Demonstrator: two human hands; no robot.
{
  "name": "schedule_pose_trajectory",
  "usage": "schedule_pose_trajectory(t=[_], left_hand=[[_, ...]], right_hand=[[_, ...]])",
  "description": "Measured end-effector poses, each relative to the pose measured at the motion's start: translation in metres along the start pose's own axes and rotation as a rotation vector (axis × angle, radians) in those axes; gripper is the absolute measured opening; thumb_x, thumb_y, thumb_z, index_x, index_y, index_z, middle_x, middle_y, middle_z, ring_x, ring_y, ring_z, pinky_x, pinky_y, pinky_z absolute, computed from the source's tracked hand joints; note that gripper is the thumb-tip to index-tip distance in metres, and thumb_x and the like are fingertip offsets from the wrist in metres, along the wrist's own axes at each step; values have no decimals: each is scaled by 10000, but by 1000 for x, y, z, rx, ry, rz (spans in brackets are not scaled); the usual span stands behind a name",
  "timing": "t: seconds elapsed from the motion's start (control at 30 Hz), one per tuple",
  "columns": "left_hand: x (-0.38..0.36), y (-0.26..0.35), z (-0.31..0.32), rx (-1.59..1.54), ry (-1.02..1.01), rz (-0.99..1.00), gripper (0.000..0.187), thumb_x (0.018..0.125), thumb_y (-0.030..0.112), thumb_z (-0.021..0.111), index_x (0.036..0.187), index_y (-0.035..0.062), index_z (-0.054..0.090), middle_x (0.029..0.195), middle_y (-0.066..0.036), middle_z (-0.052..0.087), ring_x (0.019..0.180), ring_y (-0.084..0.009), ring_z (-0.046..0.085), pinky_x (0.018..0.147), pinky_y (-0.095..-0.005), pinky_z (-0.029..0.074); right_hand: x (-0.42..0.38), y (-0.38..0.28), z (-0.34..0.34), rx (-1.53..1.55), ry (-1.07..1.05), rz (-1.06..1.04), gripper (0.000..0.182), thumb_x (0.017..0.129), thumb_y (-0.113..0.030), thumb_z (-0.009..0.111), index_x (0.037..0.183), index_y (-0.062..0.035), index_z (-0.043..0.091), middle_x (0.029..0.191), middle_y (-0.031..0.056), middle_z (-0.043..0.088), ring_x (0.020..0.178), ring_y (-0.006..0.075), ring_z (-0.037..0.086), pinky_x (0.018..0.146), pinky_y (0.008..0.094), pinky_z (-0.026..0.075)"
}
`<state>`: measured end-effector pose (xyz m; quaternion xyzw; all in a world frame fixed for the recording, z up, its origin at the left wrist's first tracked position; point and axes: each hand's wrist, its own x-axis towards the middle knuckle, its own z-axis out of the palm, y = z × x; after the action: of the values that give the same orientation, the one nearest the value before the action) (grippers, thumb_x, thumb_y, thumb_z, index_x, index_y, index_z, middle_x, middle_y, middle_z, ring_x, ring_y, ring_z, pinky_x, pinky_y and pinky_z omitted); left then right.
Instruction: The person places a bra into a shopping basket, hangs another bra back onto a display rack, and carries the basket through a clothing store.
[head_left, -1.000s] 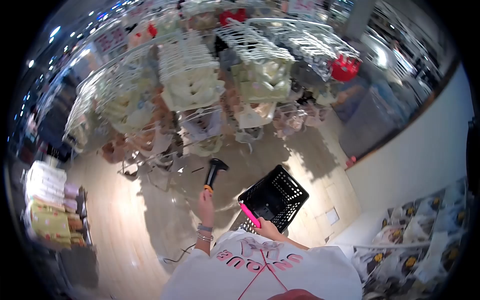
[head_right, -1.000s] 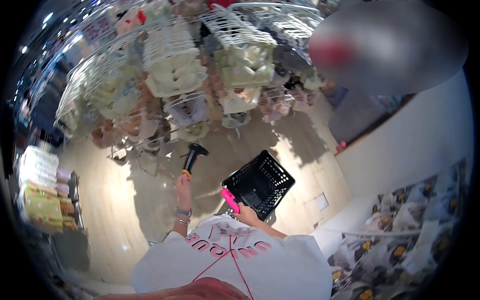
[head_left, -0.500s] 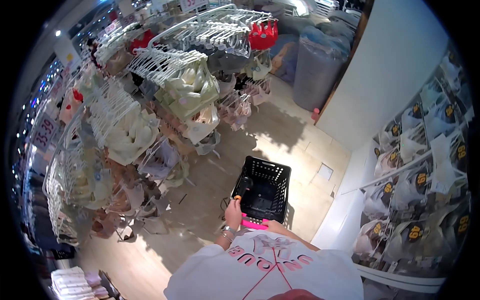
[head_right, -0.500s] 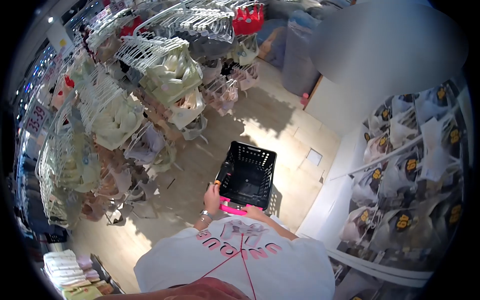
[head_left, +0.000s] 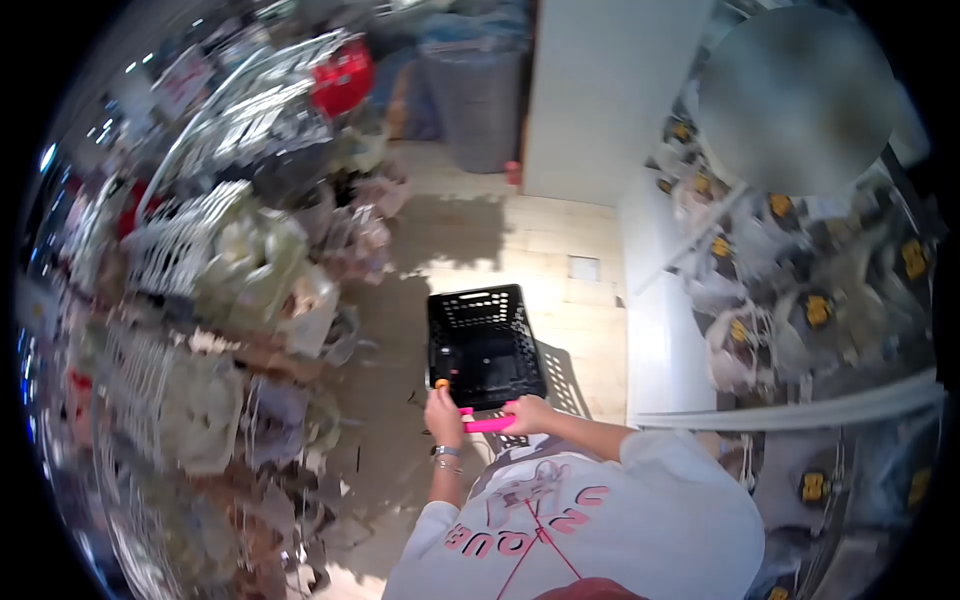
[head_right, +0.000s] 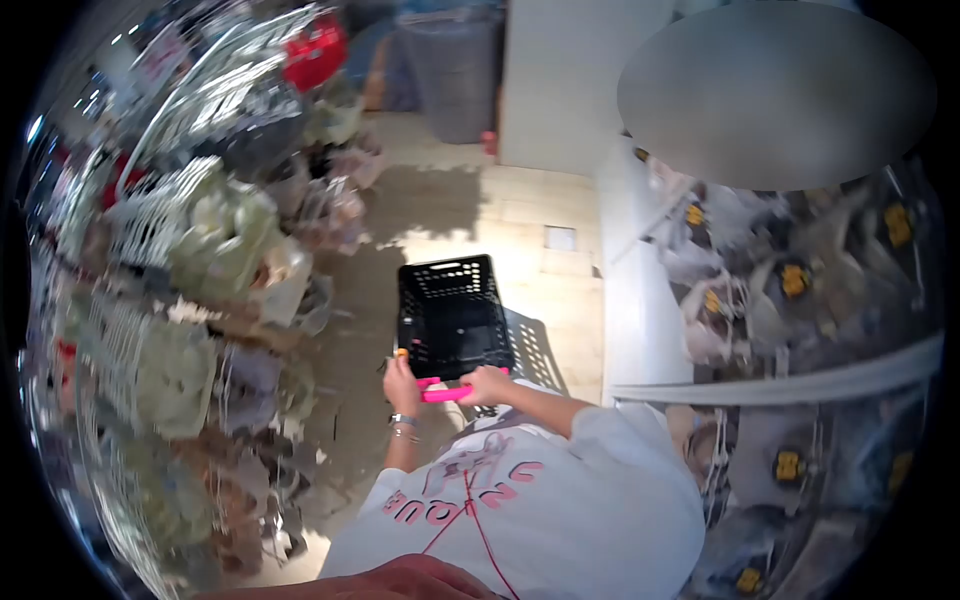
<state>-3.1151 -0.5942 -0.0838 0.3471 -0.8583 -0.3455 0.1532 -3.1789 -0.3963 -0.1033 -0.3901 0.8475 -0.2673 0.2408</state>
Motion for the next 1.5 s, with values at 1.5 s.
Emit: schedule_pose_trajectory(t=[1.5], left_hand=[[542,220,258,49,-882,1111,230,933,215,494,866,11,576,796,-212,633,736,-408,610,646,-495,479]], right_hand=[[438,56,-140,848,891,835,314,736,-289,663,789,20,657,633,111,631,594,161,597,566,342,469]])
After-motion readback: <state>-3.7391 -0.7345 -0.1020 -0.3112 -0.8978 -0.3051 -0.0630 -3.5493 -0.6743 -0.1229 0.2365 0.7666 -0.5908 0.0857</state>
